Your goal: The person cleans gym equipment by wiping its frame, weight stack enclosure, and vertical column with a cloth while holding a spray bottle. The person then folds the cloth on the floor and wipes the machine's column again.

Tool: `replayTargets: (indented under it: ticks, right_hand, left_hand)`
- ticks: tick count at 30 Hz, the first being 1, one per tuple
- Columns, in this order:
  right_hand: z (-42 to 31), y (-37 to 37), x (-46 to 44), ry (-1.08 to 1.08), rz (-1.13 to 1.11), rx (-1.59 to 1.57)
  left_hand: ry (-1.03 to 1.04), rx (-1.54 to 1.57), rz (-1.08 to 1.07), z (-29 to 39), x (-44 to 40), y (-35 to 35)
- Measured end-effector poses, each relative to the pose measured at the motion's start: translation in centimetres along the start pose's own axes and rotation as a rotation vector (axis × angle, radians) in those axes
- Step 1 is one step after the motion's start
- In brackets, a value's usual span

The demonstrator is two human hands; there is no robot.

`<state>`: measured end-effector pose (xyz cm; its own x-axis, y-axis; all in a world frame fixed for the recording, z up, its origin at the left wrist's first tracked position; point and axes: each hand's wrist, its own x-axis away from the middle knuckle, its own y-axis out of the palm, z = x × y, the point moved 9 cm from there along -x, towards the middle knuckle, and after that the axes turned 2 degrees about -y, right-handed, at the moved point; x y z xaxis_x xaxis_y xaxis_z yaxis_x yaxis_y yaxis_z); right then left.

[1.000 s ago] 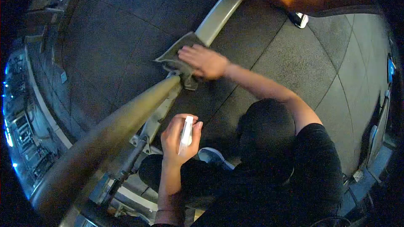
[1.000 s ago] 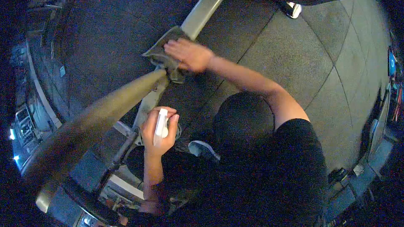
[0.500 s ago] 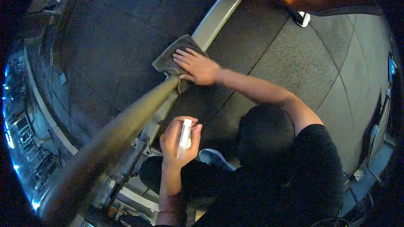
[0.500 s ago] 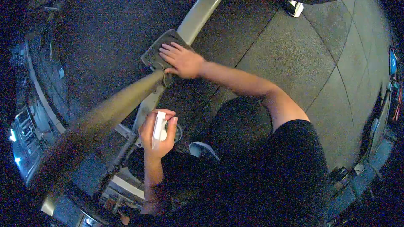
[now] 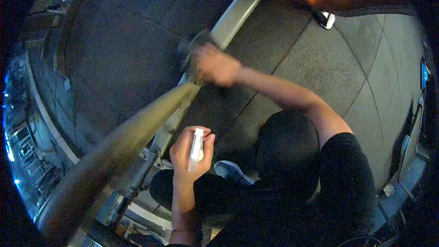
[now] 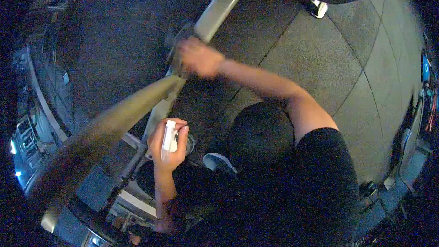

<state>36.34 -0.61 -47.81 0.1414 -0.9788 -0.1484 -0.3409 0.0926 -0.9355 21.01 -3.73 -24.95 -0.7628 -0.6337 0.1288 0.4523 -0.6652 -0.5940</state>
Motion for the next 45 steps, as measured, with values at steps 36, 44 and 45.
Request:
replayTargets:
  ticks: [36, 44, 45]
  right_hand:
    - [13.4, -15.5, 20.3, 1.111, 0.995, -1.951]
    - [8.0, -28.2, 41.6, 1.169, 1.605, -1.705]
    - [8.5, -28.6, 43.0, 1.167, 1.618, -1.627]
  left_hand:
    - [0.321, 0.205, 0.233, 20.0, -11.0, -4.3]
    - [0.55, 0.188, 0.272, 36.2, -13.5, -9.6]
    - [0.56, 0.17, 0.243, 37.1, -13.9, -9.3]
